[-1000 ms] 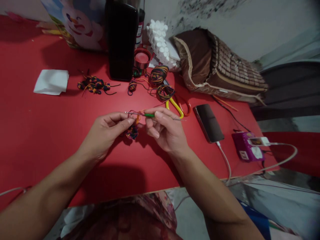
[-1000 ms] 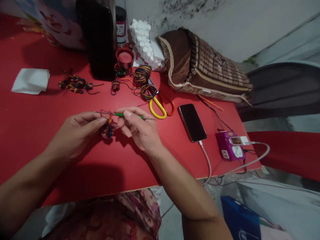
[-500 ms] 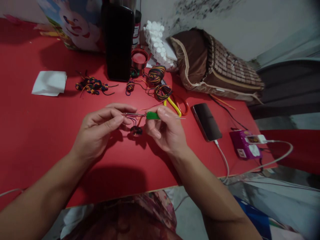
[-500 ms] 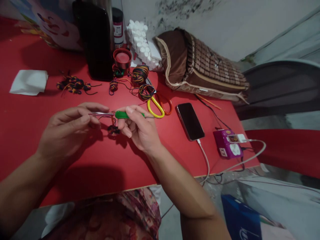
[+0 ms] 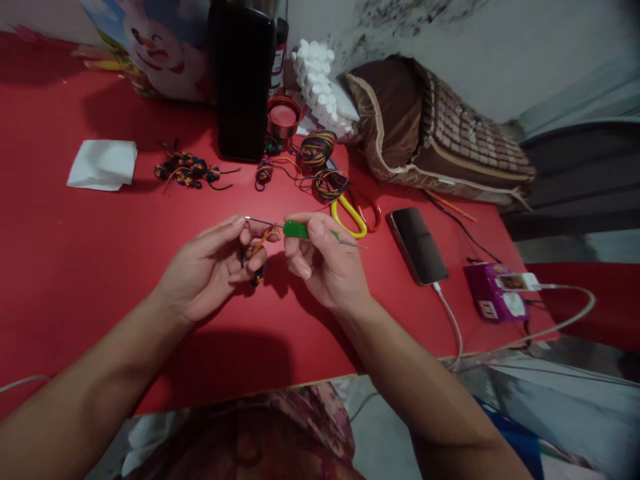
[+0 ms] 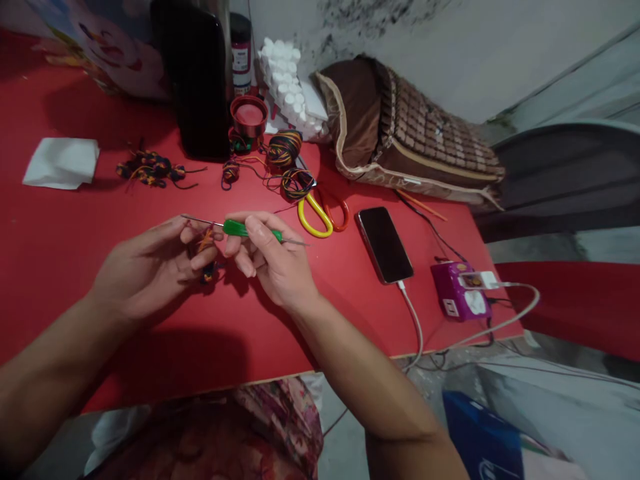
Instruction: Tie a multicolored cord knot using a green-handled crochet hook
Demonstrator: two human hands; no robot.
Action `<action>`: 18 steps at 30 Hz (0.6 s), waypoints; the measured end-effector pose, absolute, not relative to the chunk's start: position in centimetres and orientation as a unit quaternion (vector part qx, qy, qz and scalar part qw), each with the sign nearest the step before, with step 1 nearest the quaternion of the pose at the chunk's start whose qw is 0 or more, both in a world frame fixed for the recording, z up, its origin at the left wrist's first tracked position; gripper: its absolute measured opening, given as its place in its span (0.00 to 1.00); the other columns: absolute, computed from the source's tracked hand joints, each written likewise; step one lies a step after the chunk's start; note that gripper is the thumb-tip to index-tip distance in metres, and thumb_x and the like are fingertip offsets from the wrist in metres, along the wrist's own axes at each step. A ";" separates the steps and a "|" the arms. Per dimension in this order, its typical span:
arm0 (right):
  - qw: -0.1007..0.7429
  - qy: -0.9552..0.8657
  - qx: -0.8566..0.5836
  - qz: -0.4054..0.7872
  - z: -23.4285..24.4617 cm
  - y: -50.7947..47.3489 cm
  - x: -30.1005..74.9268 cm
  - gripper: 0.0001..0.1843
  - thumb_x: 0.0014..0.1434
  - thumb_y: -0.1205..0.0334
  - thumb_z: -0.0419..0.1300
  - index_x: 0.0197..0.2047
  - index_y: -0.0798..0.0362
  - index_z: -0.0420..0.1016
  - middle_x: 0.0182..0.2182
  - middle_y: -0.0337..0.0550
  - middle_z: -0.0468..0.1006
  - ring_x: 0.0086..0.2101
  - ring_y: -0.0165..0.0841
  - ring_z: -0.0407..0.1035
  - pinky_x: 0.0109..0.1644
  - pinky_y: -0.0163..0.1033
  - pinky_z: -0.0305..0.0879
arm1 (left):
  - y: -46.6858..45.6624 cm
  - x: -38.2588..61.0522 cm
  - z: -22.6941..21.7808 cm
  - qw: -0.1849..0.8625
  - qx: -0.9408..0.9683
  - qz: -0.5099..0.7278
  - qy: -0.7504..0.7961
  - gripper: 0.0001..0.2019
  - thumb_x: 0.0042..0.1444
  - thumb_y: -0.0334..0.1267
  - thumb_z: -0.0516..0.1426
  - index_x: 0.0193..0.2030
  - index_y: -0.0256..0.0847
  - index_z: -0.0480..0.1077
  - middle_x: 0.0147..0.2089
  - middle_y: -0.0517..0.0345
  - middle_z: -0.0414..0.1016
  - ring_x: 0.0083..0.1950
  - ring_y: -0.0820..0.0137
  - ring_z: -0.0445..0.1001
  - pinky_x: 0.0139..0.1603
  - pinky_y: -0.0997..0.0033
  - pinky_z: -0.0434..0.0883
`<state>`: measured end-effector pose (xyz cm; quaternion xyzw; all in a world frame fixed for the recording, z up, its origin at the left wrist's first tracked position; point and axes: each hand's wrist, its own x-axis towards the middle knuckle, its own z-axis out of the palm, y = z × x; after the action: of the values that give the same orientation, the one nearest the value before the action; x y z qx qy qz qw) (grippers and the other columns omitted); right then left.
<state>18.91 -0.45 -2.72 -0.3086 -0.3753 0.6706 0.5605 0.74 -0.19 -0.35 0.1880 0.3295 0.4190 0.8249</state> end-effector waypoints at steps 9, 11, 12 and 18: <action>0.535 -0.361 -0.288 0.708 -2.9 -0.4 18.9 0.13 0.63 0.47 0.71 0.42 0.48 0.83 0.24 0.32 0.79 0.16 0.21 0.56 0.19 0.29 0.54 | 0.0 1.0 -0.3 0.846 0.049 0.432 0.308 0.23 0.76 0.35 0.49 0.33 0.34 0.80 0.33 0.51 0.79 0.22 0.77 0.70 0.15 0.83 0.60; 0.531 -0.354 -0.270 0.722 -2.9 -0.5 18.9 0.13 0.64 0.49 0.71 0.42 0.49 0.84 0.24 0.33 0.80 0.17 0.21 0.57 0.20 0.29 0.55 | 0.0 0.9 -0.5 0.847 0.062 0.444 0.285 0.22 0.75 0.35 0.52 0.30 0.35 0.80 0.34 0.51 0.80 0.22 0.77 0.71 0.16 0.83 0.61; 0.529 -0.351 -0.260 0.728 -2.9 -0.5 18.8 0.12 0.64 0.49 0.71 0.43 0.49 0.84 0.25 0.33 0.81 0.17 0.20 0.57 0.20 0.29 0.55 | -0.1 0.9 -0.7 0.849 0.073 0.446 0.275 0.20 0.74 0.35 0.55 0.30 0.36 0.81 0.33 0.51 0.81 0.23 0.77 0.71 0.16 0.84 0.62; 0.521 -0.358 -0.243 0.735 -3.0 -0.6 18.6 0.12 0.65 0.50 0.70 0.44 0.50 0.84 0.26 0.34 0.83 0.17 0.20 0.60 0.21 0.28 0.56 | -0.3 0.8 -1.6 0.865 0.134 0.420 0.240 0.06 0.56 0.40 0.74 0.41 0.45 0.88 0.27 0.59 0.77 0.20 0.80 0.66 0.16 0.85 0.60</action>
<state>18.57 -0.64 -3.00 -0.2430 -0.3585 0.7354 0.5213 0.82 -0.26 -1.57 0.1336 0.2396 0.4205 0.8648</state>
